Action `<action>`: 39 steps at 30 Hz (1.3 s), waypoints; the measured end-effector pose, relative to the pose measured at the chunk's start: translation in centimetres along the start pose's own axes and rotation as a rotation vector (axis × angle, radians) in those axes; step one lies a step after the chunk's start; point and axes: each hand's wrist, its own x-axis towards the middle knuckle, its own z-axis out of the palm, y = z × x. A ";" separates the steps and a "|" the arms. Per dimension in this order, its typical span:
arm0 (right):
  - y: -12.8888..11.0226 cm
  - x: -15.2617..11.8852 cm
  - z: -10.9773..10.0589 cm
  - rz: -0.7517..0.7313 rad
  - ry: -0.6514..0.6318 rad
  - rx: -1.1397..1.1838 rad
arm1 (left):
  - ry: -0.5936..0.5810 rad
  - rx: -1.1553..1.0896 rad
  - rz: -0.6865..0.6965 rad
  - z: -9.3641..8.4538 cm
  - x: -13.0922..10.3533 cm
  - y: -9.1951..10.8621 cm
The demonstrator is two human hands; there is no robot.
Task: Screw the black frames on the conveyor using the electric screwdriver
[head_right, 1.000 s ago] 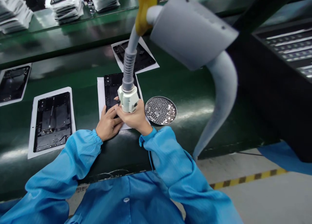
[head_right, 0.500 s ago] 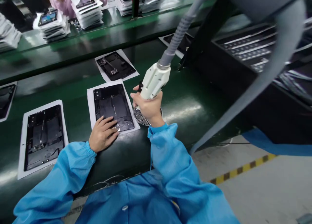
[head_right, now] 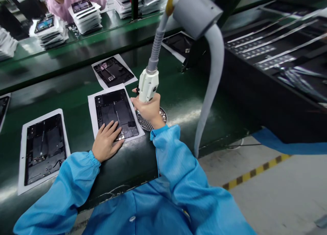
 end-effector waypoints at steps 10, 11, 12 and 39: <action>0.4 -0.1 0.0 0.006 -0.024 -0.010 | 0.084 0.046 -0.190 0.7 0.0 1.2; 0.3 0.0 0.1 0.002 -0.024 -0.013 | 0.086 0.047 -0.207 0.8 0.1 1.3; 0.2 0.0 0.0 -0.005 -0.020 -0.014 | 0.089 0.046 -0.221 0.8 0.2 1.3; -1.9 -7.5 4.8 0.162 -0.386 0.018 | -0.117 -0.064 -0.098 -0.4 -1.5 0.4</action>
